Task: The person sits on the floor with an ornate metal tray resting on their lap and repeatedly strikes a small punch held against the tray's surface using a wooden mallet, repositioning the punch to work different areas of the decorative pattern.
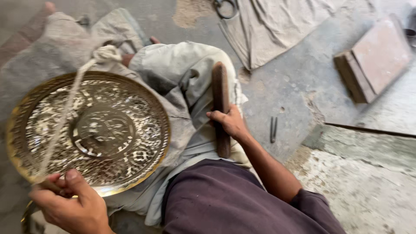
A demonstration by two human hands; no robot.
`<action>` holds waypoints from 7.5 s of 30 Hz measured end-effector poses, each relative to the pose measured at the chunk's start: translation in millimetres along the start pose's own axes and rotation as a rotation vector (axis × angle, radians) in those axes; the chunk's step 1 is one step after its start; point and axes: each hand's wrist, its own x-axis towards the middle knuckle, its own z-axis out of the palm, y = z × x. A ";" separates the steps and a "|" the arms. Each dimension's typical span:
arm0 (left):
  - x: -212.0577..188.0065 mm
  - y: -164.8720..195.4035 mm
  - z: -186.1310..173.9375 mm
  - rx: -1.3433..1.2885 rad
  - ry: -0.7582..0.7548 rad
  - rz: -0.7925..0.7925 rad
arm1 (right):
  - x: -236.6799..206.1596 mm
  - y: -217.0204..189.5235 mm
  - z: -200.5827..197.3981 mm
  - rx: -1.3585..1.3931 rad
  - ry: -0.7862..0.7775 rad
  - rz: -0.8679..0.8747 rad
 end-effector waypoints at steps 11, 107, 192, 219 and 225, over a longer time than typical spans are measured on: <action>-84.2 1.0 -10.1 -0.691 0.090 -0.260 | 21.6 27.0 -6.9 0.045 -0.051 -0.091; -20.4 48.9 45.6 -0.300 -0.509 0.281 | -19.0 -133.6 36.3 -0.904 -0.410 -0.933; 5.0 24.9 46.1 -0.201 -0.511 0.403 | -22.6 -122.5 48.0 -0.899 -0.398 -0.809; 8.9 -35.3 99.3 -0.117 -0.647 0.280 | -19.3 -113.7 57.3 -0.732 -0.450 -0.846; 4.9 -14.9 82.5 -0.095 -0.522 0.382 | -20.2 -111.3 53.5 -0.851 -0.358 -0.979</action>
